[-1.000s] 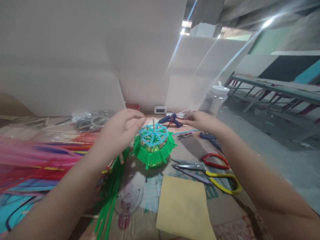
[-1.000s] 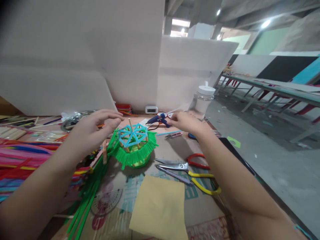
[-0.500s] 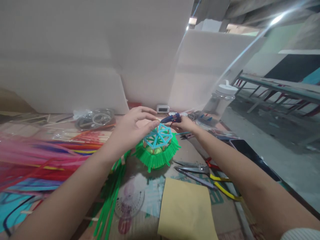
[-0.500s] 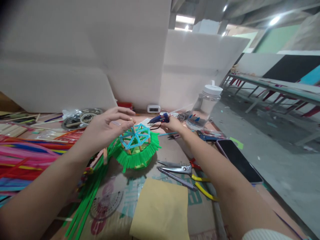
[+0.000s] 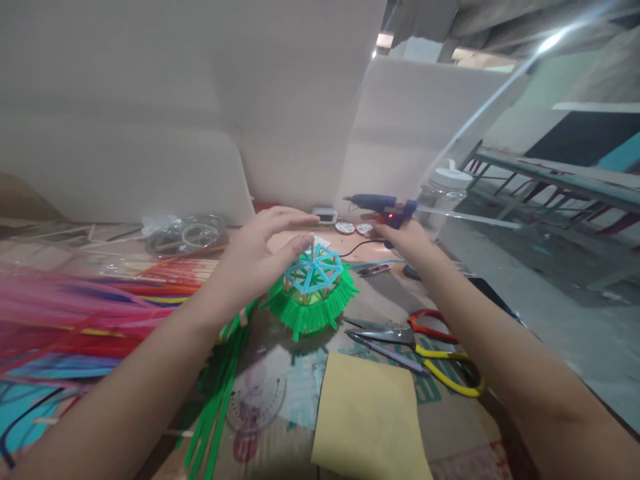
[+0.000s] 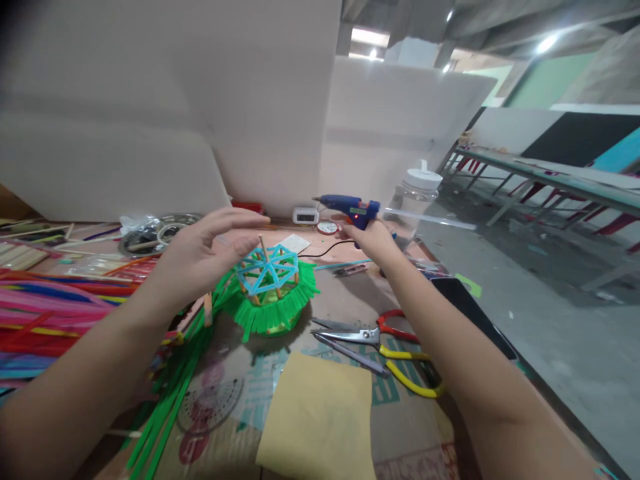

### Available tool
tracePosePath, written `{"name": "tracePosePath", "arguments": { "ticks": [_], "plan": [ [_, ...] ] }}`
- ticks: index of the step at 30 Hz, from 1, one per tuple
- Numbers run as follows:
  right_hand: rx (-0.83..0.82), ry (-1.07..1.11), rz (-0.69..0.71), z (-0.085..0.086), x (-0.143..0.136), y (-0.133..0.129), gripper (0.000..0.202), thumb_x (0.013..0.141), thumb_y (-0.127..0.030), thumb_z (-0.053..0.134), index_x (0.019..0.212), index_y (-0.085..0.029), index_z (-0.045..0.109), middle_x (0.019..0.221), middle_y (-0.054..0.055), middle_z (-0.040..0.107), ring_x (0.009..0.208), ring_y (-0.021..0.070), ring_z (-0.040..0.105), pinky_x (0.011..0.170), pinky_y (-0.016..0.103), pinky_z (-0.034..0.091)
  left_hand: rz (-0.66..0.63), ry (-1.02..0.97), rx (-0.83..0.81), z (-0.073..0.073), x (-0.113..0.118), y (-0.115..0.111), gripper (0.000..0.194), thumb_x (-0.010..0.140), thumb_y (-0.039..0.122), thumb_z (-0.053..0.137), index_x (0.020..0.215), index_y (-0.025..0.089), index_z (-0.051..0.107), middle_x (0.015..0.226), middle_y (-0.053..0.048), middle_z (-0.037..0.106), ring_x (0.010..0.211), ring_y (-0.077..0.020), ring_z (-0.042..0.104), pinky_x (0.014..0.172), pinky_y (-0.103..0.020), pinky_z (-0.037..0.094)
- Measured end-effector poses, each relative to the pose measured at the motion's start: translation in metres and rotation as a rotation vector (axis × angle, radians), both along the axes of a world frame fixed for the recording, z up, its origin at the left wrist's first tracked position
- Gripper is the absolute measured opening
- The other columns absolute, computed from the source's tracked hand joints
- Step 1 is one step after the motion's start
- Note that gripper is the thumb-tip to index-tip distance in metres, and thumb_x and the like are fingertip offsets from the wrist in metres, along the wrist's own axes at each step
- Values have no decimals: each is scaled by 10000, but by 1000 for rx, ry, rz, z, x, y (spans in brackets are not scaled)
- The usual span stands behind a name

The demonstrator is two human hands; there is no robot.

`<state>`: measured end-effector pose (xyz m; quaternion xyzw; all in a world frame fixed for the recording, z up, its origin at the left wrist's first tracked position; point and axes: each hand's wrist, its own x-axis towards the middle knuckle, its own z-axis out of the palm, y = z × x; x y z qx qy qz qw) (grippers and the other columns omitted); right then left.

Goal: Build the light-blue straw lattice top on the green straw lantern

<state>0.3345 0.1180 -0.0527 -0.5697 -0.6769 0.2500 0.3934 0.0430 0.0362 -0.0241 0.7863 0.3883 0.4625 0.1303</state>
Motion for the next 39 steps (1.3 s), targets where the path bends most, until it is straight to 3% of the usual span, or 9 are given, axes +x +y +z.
{"name": "tracePosePath", "arguments": {
  "ticks": [3, 6, 9, 12, 15, 18, 27, 32, 39],
  "plan": [
    [144, 105, 122, 18, 4, -25, 288, 847, -323, 665, 1098, -198, 731, 1094, 100, 767, 887, 239, 745, 749, 345, 573, 7, -29, -9, 1, -1, -2, 233, 947, 373, 622, 1080, 231, 750, 1143, -37, 737, 1104, -203, 658, 1027, -335, 479],
    [212, 58, 175, 27, 8, -48, 155, 813, -345, 700, 860, -200, 730, 866, 74, 758, 786, 229, 717, 753, 379, 559, 17, -25, -10, -1, -1, -2, 186, 933, 355, 643, 1017, 238, 762, 1101, -24, 753, 1074, -201, 672, 1005, -324, 490],
    [207, -4, 157, 28, 13, -63, 223, 791, -432, 730, 793, -210, 713, 759, 67, 721, 753, 240, 687, 713, 389, 545, 31, -14, -36, -3, 0, -3, 192, 932, 378, 646, 1026, 258, 762, 1114, -14, 757, 1089, -204, 671, 1014, -329, 488],
    [174, -61, 239, 29, 13, -72, 349, 752, -573, 752, 766, -228, 703, 748, 67, 710, 720, 237, 662, 651, 369, 526, 49, -23, -74, -4, 1, -3, 219, 933, 393, 643, 1089, 286, 753, 1124, 0, 759, 1091, -202, 673, 1018, -334, 487],
    [146, -101, 331, 34, 5, -79, 438, 731, -666, 745, 751, -229, 711, 764, 84, 720, 740, 253, 676, 650, 376, 533, 58, -36, -63, -4, 2, -3, 218, 926, 390, 649, 1076, 280, 764, 1093, -3, 766, 1055, -205, 683, 1002, -338, 495],
    [131, -98, 328, 37, -9, -84, 465, 714, -692, 743, 732, -228, 712, 763, 89, 730, 738, 256, 686, 674, 398, 563, 60, -41, -38, -4, 4, -3, 215, 923, 387, 650, 1037, 256, 776, 1066, -16, 770, 1030, -210, 687, 985, -342, 501],
    [113, -74, 268, 41, -32, -91, 313, 663, -473, 830, 642, -253, 609, 675, 23, 682, 719, 238, 676, 706, 382, 585, 74, -28, -57, -3, 3, -3, 201, 924, 378, 654, 1021, 254, 779, 1025, -6, 776, 960, -196, 697, 964, -326, 507],
    [59, -87, 262, 45, -37, -95, 223, 678, -403, 806, 789, -239, 704, 798, 39, 739, 789, 254, 695, 752, 389, 588, 88, -26, -55, -4, 3, -3, 187, 923, 378, 660, 1013, 274, 785, 1006, 6, 780, 928, -189, 699, 965, -325, 509],
    [39, -87, 282, 48, -40, -95, 263, 680, -368, 814, 898, -233, 755, 876, 48, 761, 842, 261, 707, 774, 384, 591, 87, -28, -47, -4, 3, -4, 179, 925, 382, 668, 1010, 277, 785, 998, 11, 779, 941, -185, 699, 957, -312, 503]
  ]
}}
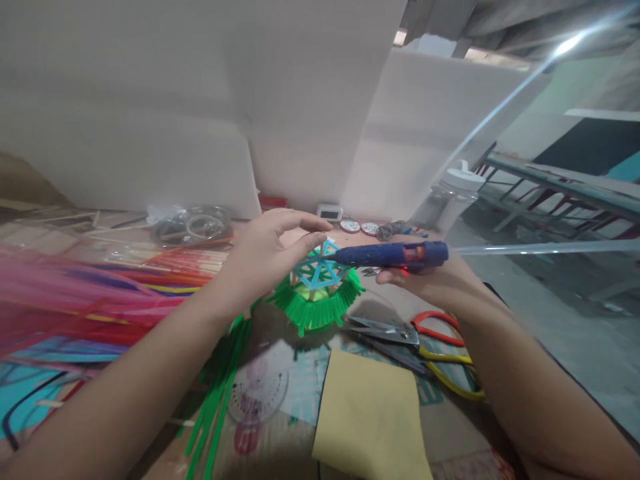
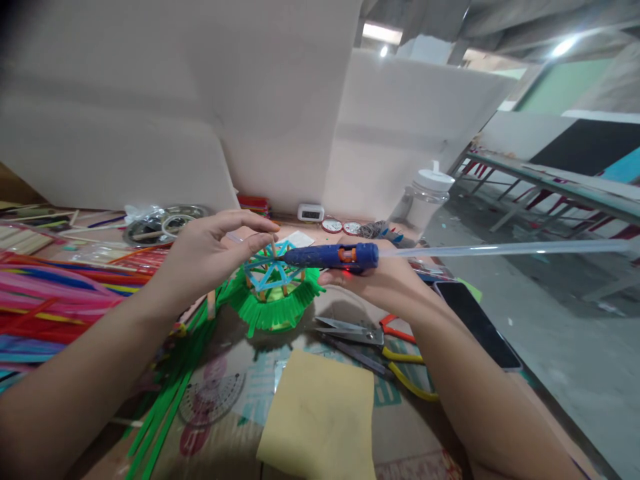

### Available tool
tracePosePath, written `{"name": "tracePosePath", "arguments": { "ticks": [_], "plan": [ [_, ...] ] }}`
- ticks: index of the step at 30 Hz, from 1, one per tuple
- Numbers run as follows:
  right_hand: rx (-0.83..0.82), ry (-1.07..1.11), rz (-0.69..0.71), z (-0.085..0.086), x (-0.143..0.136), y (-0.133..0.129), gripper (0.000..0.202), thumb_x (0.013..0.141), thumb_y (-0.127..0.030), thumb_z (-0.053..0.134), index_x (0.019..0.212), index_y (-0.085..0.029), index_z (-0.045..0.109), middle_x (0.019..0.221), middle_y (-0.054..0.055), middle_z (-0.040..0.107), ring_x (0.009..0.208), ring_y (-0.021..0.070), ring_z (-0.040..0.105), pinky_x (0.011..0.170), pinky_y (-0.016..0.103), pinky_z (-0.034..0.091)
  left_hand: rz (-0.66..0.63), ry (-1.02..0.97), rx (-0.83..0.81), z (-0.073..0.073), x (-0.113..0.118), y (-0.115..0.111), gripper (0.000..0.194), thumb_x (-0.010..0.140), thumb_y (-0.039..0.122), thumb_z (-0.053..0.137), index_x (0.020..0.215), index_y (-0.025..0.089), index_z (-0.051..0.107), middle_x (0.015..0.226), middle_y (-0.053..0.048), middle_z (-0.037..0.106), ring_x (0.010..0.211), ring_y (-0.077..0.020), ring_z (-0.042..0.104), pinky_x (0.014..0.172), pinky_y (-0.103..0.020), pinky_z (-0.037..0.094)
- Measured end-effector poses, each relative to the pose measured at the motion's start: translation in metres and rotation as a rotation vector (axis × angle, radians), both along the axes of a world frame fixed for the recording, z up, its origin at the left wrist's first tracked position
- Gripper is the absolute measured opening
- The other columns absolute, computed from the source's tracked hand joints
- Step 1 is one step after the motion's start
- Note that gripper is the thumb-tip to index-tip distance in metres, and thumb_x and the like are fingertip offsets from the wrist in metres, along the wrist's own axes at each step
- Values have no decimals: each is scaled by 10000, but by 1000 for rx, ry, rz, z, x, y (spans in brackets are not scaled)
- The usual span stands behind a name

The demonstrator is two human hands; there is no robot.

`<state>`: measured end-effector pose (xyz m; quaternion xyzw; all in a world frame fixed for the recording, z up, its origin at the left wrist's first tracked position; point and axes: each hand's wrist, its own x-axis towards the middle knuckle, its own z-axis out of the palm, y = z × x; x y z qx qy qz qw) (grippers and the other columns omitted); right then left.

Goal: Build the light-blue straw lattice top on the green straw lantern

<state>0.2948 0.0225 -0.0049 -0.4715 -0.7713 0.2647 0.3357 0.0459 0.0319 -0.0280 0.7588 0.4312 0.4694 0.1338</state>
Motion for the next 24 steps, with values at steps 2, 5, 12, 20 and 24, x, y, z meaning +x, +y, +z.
{"name": "tracePosePath", "arguments": {
  "ticks": [2, 5, 12, 20, 24],
  "plan": [
    [0, -4, -14, -1, 1, 0, 269, 679, -382, 825, 898, -244, 754, 885, 40, 758, 862, 258, 707, 794, 383, 588, 3, 2, 4, 0, 0, 0, 176, 923, 384, 672, 1009, 280, 786, 994, 16, 779, 939, -182, 698, 951, -307, 502],
    [-2, -37, -6, -2, 2, 0, 245, 706, -391, 815, 882, -237, 744, 903, 33, 755, 884, 247, 702, 824, 375, 570, 4, 4, 3, 0, 0, 2, 171, 917, 379, 678, 1004, 280, 787, 990, 19, 779, 934, -181, 699, 948, -305, 502],
    [18, -52, -48, -2, 3, -1, 229, 671, -398, 821, 778, -223, 720, 795, 16, 734, 798, 234, 683, 722, 335, 539, 16, 15, -4, 1, 0, 1, 179, 918, 375, 668, 1005, 279, 790, 987, 17, 782, 907, -181, 700, 950, -308, 513],
    [24, -59, -73, -1, 2, -2, 182, 662, -359, 807, 772, -230, 741, 765, 17, 728, 777, 233, 682, 748, 354, 549, 2, 6, -9, 0, 0, 2, 187, 921, 385, 658, 1003, 280, 789, 1004, 5, 780, 952, -193, 701, 959, -325, 515],
    [23, -77, -76, 0, 2, -1, 190, 675, -385, 808, 776, -238, 740, 763, 19, 727, 779, 239, 679, 766, 371, 548, -3, 12, -18, 1, -1, 1, 196, 918, 385, 656, 1005, 270, 788, 1016, -6, 782, 970, -201, 700, 972, -337, 515]
  ]
}}
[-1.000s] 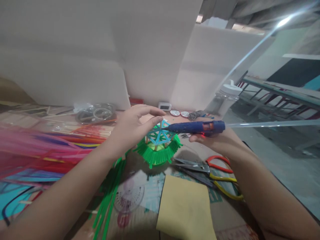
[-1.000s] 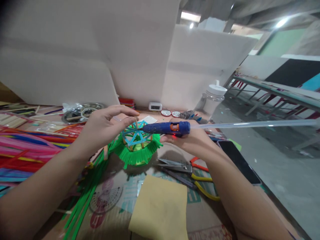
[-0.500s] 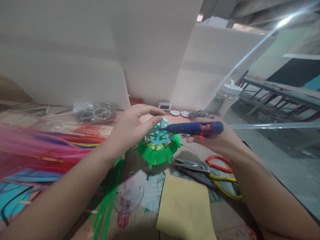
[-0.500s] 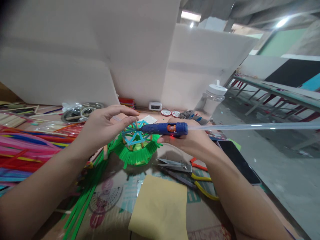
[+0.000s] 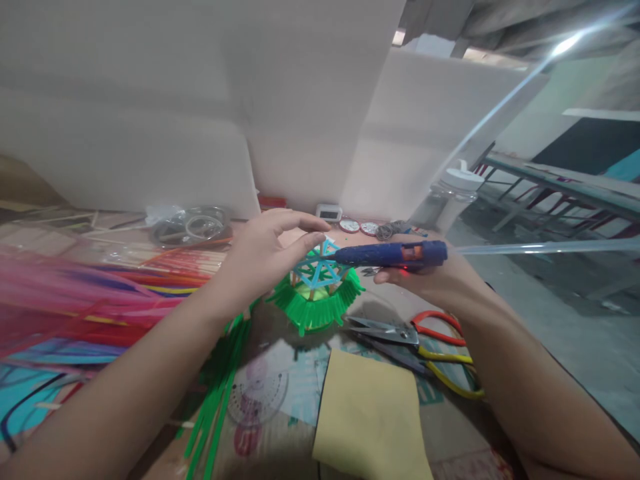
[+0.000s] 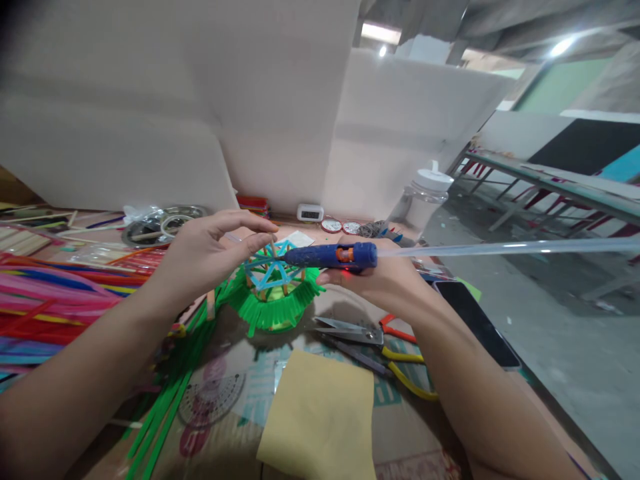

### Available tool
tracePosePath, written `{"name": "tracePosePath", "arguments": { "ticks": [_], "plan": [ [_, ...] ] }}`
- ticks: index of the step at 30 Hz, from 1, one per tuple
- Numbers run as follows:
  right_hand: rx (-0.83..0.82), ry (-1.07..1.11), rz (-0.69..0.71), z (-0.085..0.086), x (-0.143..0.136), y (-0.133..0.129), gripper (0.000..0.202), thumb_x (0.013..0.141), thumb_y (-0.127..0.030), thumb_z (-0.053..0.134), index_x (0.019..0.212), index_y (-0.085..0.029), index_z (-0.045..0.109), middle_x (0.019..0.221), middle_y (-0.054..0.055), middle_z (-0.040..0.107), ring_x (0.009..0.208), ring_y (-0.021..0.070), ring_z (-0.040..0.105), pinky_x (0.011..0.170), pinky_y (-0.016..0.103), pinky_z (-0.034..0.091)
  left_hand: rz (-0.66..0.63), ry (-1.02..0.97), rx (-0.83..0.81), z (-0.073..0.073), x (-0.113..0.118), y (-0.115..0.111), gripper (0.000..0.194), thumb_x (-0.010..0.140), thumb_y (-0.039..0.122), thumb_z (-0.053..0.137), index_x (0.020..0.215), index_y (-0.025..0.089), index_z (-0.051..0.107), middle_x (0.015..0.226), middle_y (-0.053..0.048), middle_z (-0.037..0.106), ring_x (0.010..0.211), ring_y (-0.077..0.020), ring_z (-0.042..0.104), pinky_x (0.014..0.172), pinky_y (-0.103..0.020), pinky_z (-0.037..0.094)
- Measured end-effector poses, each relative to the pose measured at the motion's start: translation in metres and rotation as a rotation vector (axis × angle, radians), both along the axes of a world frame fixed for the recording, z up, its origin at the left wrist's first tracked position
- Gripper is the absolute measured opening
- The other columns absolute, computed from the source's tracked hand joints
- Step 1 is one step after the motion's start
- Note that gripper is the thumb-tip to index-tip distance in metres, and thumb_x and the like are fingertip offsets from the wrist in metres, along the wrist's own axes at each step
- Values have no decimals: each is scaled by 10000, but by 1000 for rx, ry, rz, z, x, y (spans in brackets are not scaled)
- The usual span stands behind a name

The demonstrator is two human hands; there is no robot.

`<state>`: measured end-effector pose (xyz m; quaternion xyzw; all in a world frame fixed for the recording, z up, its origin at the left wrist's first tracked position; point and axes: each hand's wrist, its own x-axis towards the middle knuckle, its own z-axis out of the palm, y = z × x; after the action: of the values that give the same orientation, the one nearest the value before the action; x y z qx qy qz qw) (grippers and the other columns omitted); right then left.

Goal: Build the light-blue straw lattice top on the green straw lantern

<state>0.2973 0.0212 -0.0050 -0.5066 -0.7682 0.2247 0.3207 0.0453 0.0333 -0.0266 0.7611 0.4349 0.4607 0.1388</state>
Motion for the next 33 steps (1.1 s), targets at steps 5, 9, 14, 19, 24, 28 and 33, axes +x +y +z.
{"name": "tracePosePath", "arguments": {
  "ticks": [5, 9, 14, 19, 24, 28, 33],
  "plan": [
    [-12, -8, -16, 1, 0, -1, 257, 673, -444, 825, 813, -241, 752, 761, 33, 721, 752, 244, 669, 699, 362, 539, 1, 3, 4, 0, 0, 0, 200, 922, 394, 650, 1012, 279, 785, 1019, -2, 779, 980, -201, 697, 972, -336, 512],
    [-11, -13, 14, -1, 4, 0, 314, 719, -486, 816, 900, -233, 768, 833, 39, 740, 776, 236, 678, 697, 347, 543, -4, 7, 8, -1, 0, 0, 203, 922, 402, 648, 1009, 279, 785, 1014, -9, 779, 984, -212, 697, 960, -345, 515],
    [-16, 14, 49, -4, 8, 2, 322, 721, -439, 832, 957, -227, 776, 920, 53, 772, 825, 244, 699, 735, 334, 551, -15, 7, 11, 0, 0, 0, 204, 927, 393, 647, 1014, 268, 782, 1017, -13, 778, 985, -210, 697, 963, -339, 506],
    [-23, 13, 21, -4, 8, 2, 346, 730, -462, 829, 967, -215, 778, 917, 60, 776, 829, 248, 699, 722, 332, 545, -14, 17, 14, 0, -1, 1, 212, 927, 405, 651, 1017, 268, 783, 1015, -12, 776, 994, -212, 693, 948, -333, 503],
    [-33, -6, -46, -7, 7, 7, 318, 700, -448, 838, 917, -225, 771, 942, 70, 783, 847, 274, 708, 728, 369, 562, -8, 17, 13, -1, -2, 1, 218, 930, 408, 645, 1022, 269, 786, 1021, -15, 774, 994, -214, 689, 945, -339, 503],
    [-49, -12, -60, -11, 8, 13, 273, 711, -423, 825, 905, -243, 758, 936, 65, 780, 883, 293, 717, 763, 406, 583, -13, 17, 8, -1, -1, 0, 209, 930, 400, 646, 1017, 267, 782, 1030, -12, 775, 1008, -213, 690, 952, -336, 505],
    [2, -4, 58, -12, 15, 18, 327, 751, -437, 797, 1029, -270, 754, 1059, 54, 781, 979, 279, 716, 867, 407, 572, -58, -14, -29, 2, -5, 1, 305, 949, 429, 617, 1178, 266, 734, 1135, -32, 766, 1071, -218, 688, 1006, -350, 499]
  ]
}}
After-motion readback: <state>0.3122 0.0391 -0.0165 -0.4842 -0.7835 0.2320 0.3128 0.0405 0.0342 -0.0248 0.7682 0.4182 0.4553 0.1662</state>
